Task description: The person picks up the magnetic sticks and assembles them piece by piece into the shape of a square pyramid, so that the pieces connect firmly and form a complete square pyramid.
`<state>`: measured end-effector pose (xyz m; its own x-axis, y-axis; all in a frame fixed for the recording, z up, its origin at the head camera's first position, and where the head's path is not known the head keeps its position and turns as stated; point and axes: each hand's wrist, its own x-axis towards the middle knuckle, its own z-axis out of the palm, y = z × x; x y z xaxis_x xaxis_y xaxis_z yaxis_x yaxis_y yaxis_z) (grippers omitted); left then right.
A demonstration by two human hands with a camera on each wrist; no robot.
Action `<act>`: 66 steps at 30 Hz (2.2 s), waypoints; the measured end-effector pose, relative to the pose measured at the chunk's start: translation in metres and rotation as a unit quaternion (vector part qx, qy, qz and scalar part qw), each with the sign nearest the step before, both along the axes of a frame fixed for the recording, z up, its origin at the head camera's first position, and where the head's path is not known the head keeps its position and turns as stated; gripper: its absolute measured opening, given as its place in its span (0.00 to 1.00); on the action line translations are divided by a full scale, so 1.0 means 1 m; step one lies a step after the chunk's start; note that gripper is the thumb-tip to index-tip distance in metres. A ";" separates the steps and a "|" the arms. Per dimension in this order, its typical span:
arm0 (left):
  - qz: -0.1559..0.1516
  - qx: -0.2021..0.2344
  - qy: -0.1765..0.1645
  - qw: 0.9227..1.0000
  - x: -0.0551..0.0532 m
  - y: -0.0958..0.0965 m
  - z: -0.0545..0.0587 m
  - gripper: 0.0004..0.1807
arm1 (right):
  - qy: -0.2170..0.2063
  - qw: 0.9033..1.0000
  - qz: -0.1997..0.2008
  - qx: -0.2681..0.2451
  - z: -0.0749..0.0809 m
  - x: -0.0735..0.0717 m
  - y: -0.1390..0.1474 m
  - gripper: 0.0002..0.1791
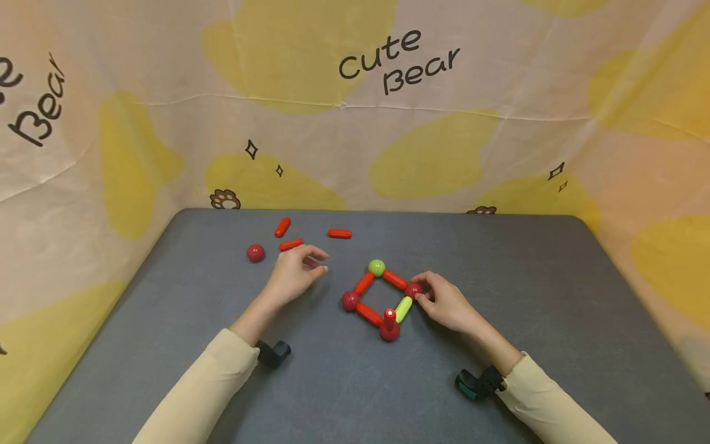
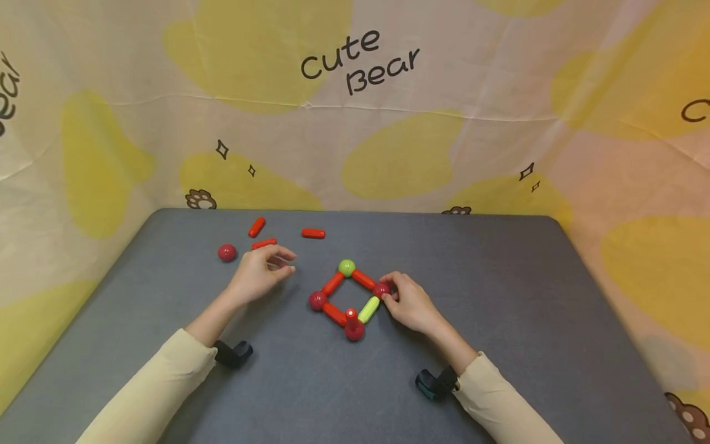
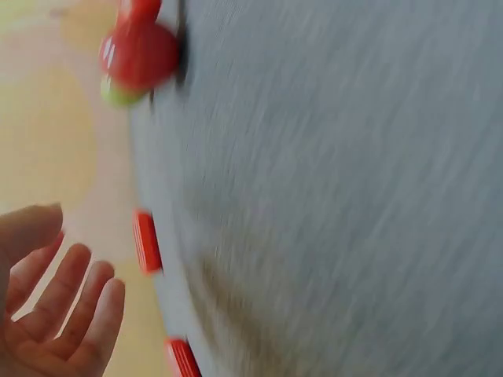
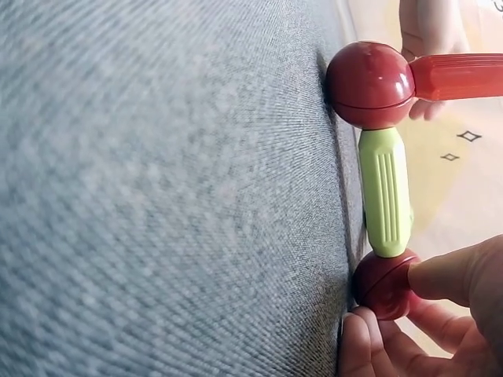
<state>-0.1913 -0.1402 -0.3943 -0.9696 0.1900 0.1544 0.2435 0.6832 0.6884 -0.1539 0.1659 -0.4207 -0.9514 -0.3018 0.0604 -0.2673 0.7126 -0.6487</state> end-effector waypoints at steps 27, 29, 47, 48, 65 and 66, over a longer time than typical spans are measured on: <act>0.195 -0.011 0.000 0.981 -0.052 -0.023 -0.018 0.16 | -0.004 1.000 -0.009 -0.002 -0.003 0.000 -0.001 0.15; 0.194 -0.015 -0.008 0.981 -0.052 -0.023 -0.019 0.16 | -0.003 1.000 -0.009 -0.002 -0.003 0.001 0.000 0.15; 0.194 -0.054 -0.038 0.979 -0.051 -0.024 -0.023 0.15 | -0.005 1.000 -0.011 -0.004 -0.006 0.000 0.000 0.15; 0.192 -0.052 -0.038 0.979 -0.051 -0.024 -0.023 0.14 | -0.004 1.000 -0.011 -0.004 -0.006 0.000 0.000 0.15; 0.052 0.015 0.018 0.998 -0.025 0.000 -0.005 0.20 | 0.003 1.000 -0.008 -0.006 -0.005 0.000 0.002 0.15; 0.044 0.020 0.021 0.999 -0.023 0.002 -0.004 0.20 | 0.004 1.000 -0.008 -0.006 -0.005 0.000 0.002 0.15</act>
<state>-0.2141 -0.1379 -0.3985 -0.9749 0.0965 0.2005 0.2120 0.6757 0.7061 -0.1539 0.1677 -0.4261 -0.9557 -0.2854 0.0719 -0.2611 0.7094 -0.6547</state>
